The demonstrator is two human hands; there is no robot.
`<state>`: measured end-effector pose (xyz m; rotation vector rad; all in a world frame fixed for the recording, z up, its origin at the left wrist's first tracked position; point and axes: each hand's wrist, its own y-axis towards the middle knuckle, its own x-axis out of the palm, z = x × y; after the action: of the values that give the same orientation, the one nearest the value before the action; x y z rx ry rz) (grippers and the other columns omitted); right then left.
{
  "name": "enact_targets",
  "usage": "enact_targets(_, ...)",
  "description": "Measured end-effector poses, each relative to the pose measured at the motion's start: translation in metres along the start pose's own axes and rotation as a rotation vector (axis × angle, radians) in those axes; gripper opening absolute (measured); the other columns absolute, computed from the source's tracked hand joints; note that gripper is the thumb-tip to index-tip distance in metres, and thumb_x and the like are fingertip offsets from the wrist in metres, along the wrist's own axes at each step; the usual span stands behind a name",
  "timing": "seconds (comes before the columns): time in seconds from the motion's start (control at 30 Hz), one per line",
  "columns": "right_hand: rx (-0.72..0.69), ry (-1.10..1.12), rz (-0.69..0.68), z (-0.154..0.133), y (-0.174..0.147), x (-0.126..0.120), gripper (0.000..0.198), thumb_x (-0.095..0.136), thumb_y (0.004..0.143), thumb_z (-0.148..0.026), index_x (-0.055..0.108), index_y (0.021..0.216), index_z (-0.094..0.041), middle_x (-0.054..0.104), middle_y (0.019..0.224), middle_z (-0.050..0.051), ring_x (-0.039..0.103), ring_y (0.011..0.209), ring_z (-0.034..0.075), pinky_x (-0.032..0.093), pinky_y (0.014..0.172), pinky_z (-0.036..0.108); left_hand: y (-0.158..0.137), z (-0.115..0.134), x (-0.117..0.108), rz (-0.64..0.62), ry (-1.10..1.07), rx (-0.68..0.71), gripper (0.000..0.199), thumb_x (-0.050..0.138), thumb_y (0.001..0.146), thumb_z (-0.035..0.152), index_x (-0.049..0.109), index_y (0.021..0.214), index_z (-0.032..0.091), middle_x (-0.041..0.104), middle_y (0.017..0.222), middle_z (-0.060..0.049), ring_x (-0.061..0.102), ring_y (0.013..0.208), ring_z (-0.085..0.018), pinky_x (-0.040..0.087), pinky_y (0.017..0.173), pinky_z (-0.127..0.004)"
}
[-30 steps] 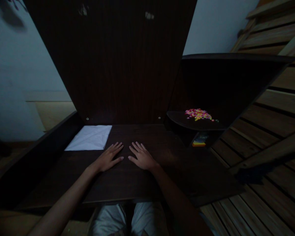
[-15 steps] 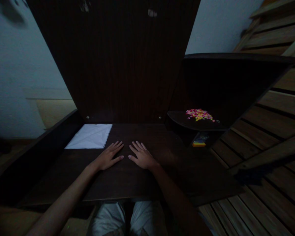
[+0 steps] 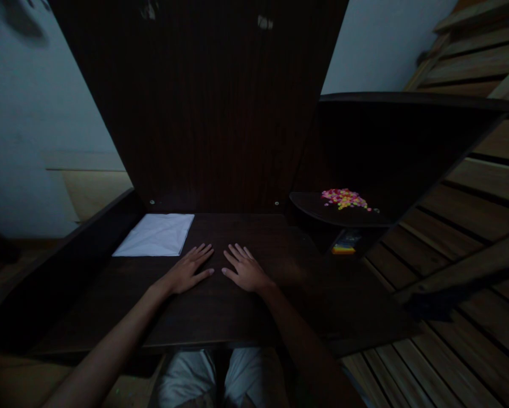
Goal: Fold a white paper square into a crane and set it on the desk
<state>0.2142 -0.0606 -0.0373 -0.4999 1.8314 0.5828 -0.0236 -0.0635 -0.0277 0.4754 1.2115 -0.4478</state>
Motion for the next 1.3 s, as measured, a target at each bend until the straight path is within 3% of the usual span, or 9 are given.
enact_targets(0.87, 0.009, 0.029, -0.006, 0.0014, 0.0003, 0.0, 0.06, 0.035, 0.095, -0.052, 0.035, 0.145, -0.019, 0.025, 0.154, 0.01, 0.018, 0.143, 0.026, 0.016, 0.116, 0.048, 0.0005, 0.0024, -0.0022, -0.037, 0.009, -0.017, 0.071, 0.033, 0.092, 0.059, 0.031, 0.146, 0.012, 0.024, 0.153, -0.012, 0.015, 0.144, -0.025, 0.015, 0.117, -0.044)
enact_targets(1.3, 0.008, 0.041, -0.012, 0.0008, 0.001, -0.0009, 0.061, 0.036, 0.095, -0.052, 0.035, 0.145, -0.016, 0.025, 0.153, 0.012, 0.018, 0.143, 0.026, 0.016, 0.116, 0.048, 0.0, -0.0004, 0.0007, -0.009, 0.013, -0.003, 0.07, 0.031, 0.092, 0.061, 0.032, 0.146, 0.017, 0.027, 0.153, -0.01, 0.017, 0.143, -0.026, 0.017, 0.116, -0.044)
